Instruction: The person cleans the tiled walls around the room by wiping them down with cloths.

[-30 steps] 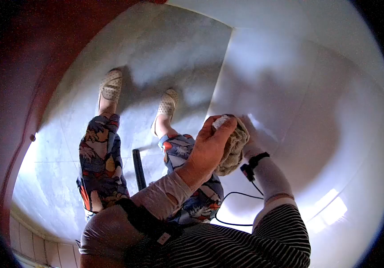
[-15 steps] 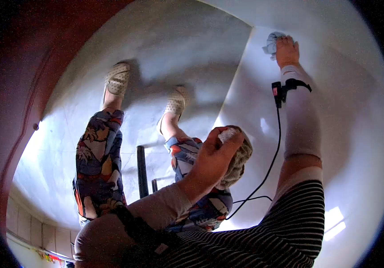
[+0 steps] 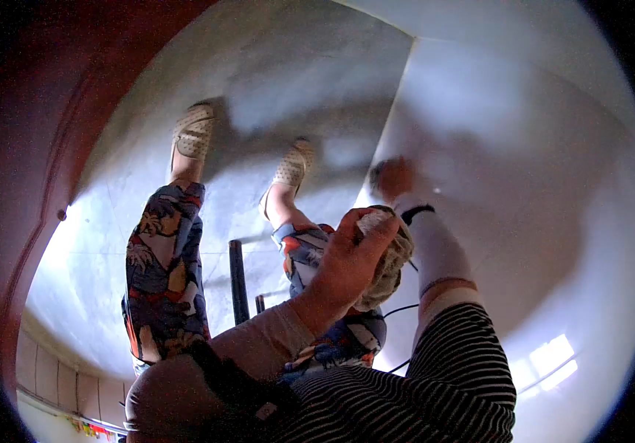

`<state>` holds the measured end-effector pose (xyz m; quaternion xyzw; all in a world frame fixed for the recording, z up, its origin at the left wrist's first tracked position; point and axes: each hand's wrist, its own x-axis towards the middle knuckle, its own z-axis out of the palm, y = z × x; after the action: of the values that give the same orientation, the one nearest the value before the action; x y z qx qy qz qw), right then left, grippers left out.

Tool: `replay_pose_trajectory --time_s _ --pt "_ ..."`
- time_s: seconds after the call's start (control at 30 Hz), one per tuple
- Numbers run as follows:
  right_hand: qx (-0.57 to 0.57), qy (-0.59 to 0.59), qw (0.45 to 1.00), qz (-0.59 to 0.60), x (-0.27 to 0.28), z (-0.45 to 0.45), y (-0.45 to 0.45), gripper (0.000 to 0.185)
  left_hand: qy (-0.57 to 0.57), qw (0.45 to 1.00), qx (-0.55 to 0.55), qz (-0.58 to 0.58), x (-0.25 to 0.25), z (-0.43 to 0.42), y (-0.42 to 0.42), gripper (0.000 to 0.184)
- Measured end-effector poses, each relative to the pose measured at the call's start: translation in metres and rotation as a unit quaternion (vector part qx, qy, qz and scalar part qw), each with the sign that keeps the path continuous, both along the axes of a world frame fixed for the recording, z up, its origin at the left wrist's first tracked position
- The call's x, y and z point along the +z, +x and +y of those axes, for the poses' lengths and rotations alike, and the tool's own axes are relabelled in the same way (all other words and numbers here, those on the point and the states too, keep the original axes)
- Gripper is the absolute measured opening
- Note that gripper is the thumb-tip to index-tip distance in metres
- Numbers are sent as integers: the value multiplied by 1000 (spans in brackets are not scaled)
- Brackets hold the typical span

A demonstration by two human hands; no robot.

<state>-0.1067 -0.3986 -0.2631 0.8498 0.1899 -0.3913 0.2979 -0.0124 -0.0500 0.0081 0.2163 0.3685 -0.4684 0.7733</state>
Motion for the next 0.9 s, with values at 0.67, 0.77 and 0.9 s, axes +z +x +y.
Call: replay_pose_trajectory --time_s 0.67,0.77,0.9 --pt "105 -150 968 -174 105 5 248 44 -2 1000 -7 2 0 -3 -7 37" --pt "75 -139 974 -163 62 -17 239 46 3 999 -23 -26 -4 0 -11 36" --pt "68 -106 991 -50 52 29 193 36 25 998 -42 -31 -9 2 -15 34"
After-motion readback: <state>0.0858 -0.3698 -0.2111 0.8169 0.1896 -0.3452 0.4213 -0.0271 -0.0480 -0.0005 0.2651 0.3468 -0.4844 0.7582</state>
